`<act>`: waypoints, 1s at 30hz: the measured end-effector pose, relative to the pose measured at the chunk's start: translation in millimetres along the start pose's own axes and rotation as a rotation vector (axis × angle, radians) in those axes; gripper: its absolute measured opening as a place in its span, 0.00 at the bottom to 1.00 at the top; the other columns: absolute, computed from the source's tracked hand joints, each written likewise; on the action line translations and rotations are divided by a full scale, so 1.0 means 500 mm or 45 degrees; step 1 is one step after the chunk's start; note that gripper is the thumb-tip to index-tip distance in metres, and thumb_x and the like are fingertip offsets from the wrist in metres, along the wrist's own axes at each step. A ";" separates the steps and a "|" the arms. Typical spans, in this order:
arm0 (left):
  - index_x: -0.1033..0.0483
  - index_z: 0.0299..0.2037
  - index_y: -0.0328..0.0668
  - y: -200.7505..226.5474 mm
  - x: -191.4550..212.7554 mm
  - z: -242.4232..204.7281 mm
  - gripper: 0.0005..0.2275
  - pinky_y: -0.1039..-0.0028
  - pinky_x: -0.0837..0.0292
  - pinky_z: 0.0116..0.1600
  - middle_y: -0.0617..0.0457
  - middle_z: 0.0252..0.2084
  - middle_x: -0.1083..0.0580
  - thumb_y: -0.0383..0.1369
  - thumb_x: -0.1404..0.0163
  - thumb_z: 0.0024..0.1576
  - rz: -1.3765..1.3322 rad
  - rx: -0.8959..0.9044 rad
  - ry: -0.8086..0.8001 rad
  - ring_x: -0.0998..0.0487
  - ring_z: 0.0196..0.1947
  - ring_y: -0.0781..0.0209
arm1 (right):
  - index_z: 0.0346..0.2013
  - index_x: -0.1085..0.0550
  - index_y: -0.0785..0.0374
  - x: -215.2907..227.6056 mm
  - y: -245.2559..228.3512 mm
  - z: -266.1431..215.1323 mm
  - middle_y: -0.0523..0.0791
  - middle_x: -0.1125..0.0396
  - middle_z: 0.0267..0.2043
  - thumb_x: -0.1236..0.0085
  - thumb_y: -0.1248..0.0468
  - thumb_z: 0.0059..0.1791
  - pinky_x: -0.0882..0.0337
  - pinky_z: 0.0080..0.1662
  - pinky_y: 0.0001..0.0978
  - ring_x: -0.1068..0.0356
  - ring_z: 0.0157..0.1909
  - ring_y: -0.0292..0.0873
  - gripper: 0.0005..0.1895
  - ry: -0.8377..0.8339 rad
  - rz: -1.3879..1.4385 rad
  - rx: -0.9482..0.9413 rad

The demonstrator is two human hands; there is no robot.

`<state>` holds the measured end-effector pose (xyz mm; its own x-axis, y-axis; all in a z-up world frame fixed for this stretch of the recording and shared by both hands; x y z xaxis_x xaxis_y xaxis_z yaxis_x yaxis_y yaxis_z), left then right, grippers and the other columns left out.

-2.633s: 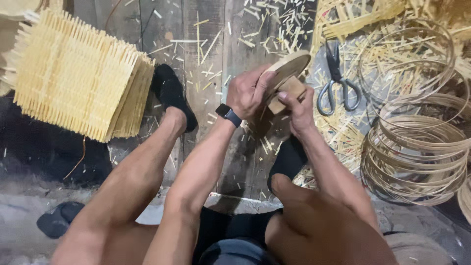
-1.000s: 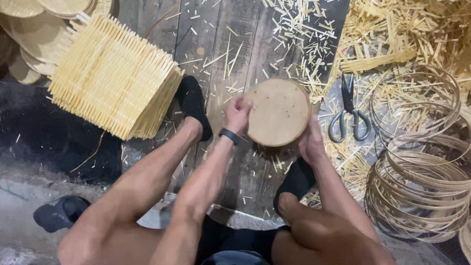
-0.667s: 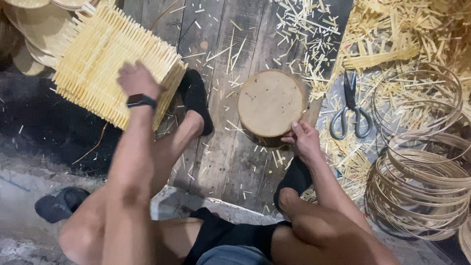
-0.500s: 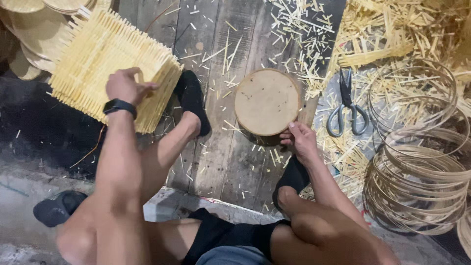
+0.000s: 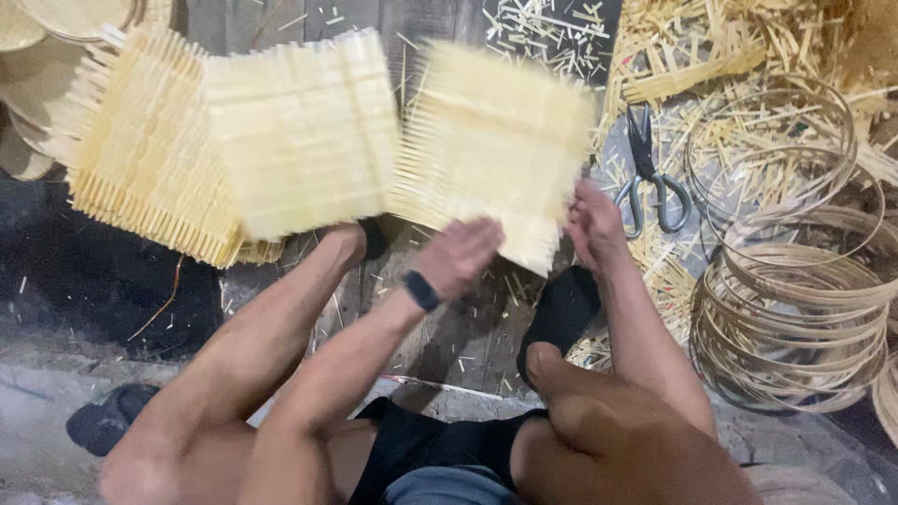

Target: The person sits on the floor and repeatedly trims the edges of woven bamboo mats using shears. They place a circular bamboo frame over the mat, cut the excess material flush with the frame, and then move the finished piece aside.

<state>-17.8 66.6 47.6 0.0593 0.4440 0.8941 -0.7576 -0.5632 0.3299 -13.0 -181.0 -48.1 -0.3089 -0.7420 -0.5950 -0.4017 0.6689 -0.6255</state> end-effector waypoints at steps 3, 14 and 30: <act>0.23 0.50 0.38 0.026 -0.073 -0.007 0.14 0.60 0.26 0.53 0.46 0.55 0.23 0.33 0.45 0.54 -0.125 0.030 -0.121 0.22 0.56 0.49 | 0.49 0.27 0.69 0.009 0.015 0.032 0.45 0.26 0.42 0.38 0.67 0.51 0.29 0.42 0.27 0.29 0.39 0.34 0.14 0.229 -0.659 0.119; 0.42 0.71 0.47 -0.370 0.015 -0.061 0.32 0.49 0.62 0.73 0.45 0.76 0.50 0.54 0.55 0.59 0.409 0.805 -0.989 0.56 0.76 0.43 | 0.49 0.29 0.68 0.063 -0.087 0.025 0.48 0.34 0.44 0.46 0.74 0.55 0.30 0.43 0.37 0.35 0.42 0.43 0.08 0.586 -0.676 0.263; 0.21 0.42 0.29 -0.358 -0.089 -0.050 0.23 0.64 0.26 0.40 0.42 0.34 0.22 0.46 0.33 0.54 -0.617 1.501 -0.307 0.22 0.31 0.59 | 0.46 0.24 0.68 0.038 0.029 0.070 0.41 0.26 0.39 0.39 0.70 0.52 0.29 0.41 0.22 0.30 0.37 0.29 0.08 0.276 -0.866 0.317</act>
<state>99.1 165.1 -58.9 0.3733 0.7076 0.6000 0.3918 -0.7065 0.5894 5.8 -184.0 -86.1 -0.2353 -0.9701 0.0591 -0.3659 0.0321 -0.9301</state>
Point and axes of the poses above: each hand's wrist, its own z-axis towards the middle knuckle, its own x-axis out of the back of the hand, y = z × x, the point moved 4 cm from there along z, towards the middle knuckle
